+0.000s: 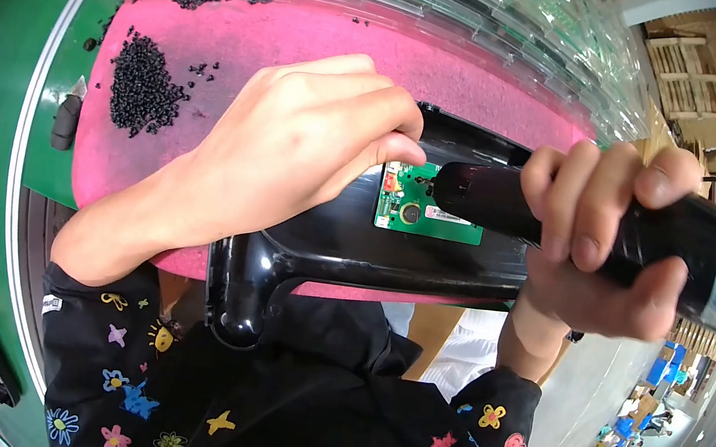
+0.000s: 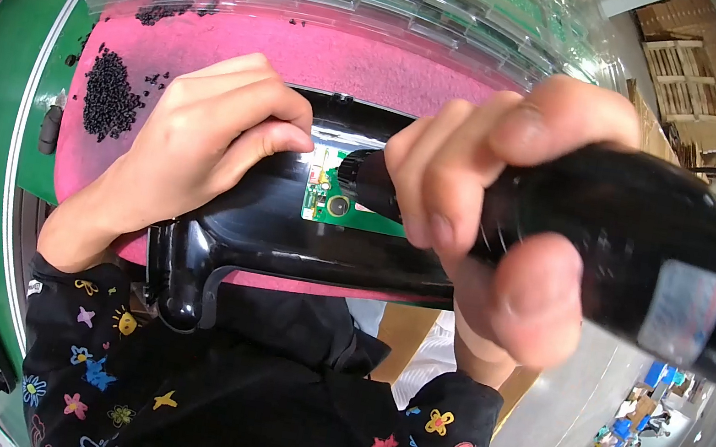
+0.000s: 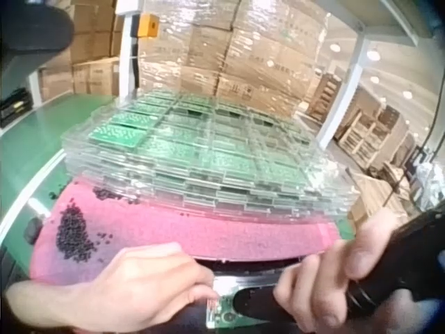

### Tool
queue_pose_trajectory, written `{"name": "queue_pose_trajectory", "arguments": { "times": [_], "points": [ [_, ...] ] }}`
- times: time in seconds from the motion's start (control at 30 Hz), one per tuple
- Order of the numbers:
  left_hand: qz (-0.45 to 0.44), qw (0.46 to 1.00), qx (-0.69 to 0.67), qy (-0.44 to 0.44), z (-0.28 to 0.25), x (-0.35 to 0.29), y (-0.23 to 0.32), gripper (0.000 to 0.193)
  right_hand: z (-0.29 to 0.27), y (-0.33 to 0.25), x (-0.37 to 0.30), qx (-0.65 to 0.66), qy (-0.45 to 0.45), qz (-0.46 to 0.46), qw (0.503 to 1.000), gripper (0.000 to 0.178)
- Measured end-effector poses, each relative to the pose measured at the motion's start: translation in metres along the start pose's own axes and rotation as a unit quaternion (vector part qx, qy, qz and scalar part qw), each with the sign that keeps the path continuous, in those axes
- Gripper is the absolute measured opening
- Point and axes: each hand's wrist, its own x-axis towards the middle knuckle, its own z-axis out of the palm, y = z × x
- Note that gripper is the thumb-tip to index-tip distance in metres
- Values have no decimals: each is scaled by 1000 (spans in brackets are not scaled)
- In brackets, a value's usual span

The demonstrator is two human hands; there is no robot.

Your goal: Assembling electronic components by placing a circuit board into a plastic housing and securing it with an electric screwdriver.

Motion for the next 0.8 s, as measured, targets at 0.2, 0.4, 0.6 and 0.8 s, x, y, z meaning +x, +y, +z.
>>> {"name": "queue_pose_trajectory", "arguments": {
  "times": [0.2,0.4,0.6,0.8],
  "points": [
    [-38,999,7,-14,3,-1,5,16,6,11,-3,-2,65,51,997,42],
    [-56,997,2,-45,0,-3,7,15,26,8,3,-66,107,97,987,43],
    [-56,993,28,-95,2,-7,4,15,23,15,10,-82,58,117,988,43],
    [-62,991,5,-121,-1,-8,4,16,22,18,11,-73,19,85,994,44]
  ]
}}
